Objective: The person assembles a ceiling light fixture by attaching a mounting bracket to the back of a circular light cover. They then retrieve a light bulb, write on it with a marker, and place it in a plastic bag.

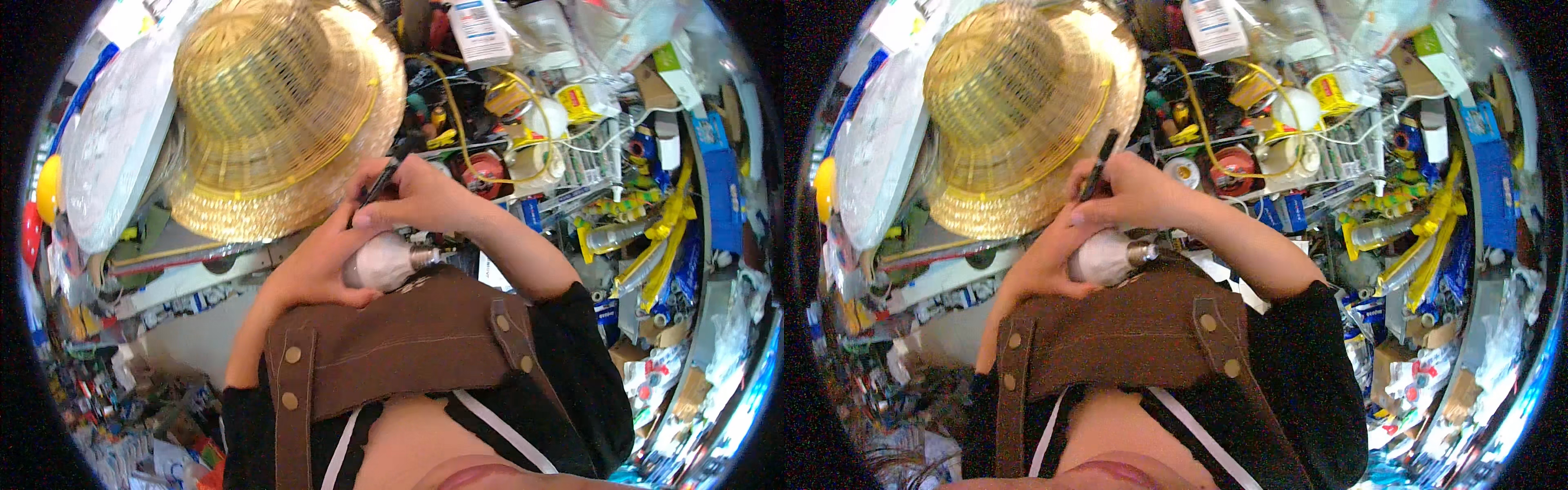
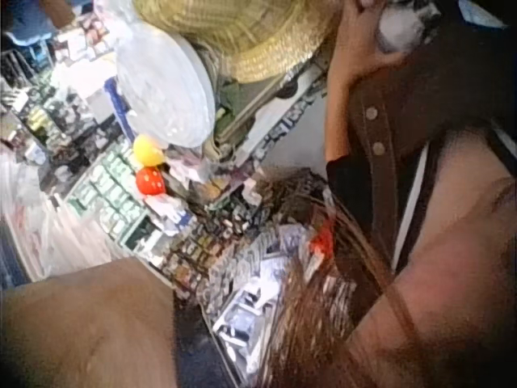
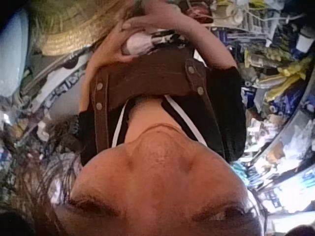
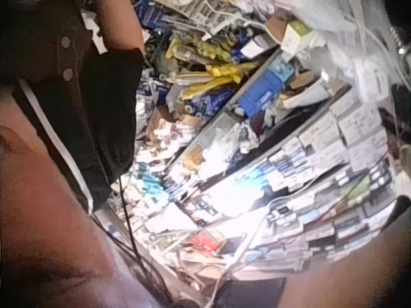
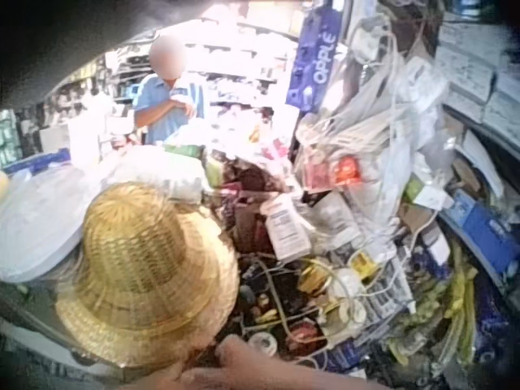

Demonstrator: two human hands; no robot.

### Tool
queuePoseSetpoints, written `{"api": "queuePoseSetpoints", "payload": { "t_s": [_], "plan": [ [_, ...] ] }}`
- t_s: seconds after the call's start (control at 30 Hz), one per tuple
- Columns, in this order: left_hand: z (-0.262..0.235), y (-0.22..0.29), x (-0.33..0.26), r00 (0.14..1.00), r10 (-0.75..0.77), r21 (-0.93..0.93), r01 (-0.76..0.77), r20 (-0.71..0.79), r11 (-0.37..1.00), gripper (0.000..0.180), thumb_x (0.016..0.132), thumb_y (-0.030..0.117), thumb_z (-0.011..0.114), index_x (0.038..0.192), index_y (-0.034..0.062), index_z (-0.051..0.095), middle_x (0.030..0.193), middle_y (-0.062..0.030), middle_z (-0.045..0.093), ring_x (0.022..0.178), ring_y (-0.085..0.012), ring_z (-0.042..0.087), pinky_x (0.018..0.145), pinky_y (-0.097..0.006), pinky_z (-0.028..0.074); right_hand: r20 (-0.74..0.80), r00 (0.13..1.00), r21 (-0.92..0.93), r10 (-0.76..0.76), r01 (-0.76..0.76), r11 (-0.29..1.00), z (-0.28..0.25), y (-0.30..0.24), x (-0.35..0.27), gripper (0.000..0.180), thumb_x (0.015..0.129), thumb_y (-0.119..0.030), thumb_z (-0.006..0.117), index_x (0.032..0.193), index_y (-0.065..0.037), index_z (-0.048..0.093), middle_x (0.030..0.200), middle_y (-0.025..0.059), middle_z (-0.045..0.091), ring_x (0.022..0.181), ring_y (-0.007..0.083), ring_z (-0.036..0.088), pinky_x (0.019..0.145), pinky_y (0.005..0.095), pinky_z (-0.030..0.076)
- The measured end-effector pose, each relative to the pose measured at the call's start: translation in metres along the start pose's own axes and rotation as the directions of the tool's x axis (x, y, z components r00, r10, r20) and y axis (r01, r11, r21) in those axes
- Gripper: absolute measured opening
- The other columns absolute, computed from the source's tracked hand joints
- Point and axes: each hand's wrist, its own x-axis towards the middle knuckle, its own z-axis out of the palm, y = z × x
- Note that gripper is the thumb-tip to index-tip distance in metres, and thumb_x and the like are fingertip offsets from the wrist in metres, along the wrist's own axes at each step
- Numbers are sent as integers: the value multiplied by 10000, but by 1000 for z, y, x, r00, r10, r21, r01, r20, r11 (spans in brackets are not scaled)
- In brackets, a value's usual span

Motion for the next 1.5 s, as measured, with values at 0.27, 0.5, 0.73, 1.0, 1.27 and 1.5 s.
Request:
{"api": "queuePoseSetpoints", "payload": {
  "t_s": [0.27,0.5,0.73,1.0,1.27,1.5],
  "plan": [
    [-6,7,5,998,-52,-24,53,43,998,689,549,260,758,1169,72,523,1039,-180,408,971,-356,476,869,-370,408,-298,950,150,-93,142,978,-24,5,-11,222,906,-219,550,825,-21,613,649,-28,528,604,45,463,550,222,380],
    [4,-1,1,979,-133,-115,151,153,982,713,572,291,724,1212,75,495,1183,-140,528,1228,-408,332,1093,-472,167,-311,950,319,35,70,945,-9,9,-16,200,942,-223,506,849,-49,540,594,-38,474,527,29,419,466,194,326],
    [21,-21,-6,994,-77,-149,88,77,985,688,571,297,742,1180,66,518,1247,-196,394,1156,-389,411,1043,-406,279,-362,927,290,99,11,957,2,28,-12,219,947,-236,498,835,-53,543,628,-13,491,501,37,446,445,191,344],
    [5,-22,-11,970,-162,-422,72,-183,904,707,612,374,717,1182,15,503,1254,-145,419,1173,-284,433,1011,-354,310,-789,357,-573,-500,-136,808,-120,8,1,406,839,-317,602,1083,-14,485,979,181,590,862,319,618,788,428,504],
    [15,-28,-23,946,-266,-682,71,-185,728,817,628,451,720,1250,-3,450,1275,-125,433,1196,-252,431,1016,-355,304,-897,365,-378,-251,-336,862,-168,46,1,583,731,-336,694,1165,-17,471,1022,136,614,857,278,617,702,421,478],
    [16,-25,-34,831,-526,-927,33,-182,372,1051,562,600,774,1314,-10,366,1205,-143,538,1058,-239,576,901,-385,471,-773,621,492,132,456,741,-129,53,-37,506,720,-251,667,1172,-111,490,924,-5,549,685,108,452,634,286,387]
  ]
}}
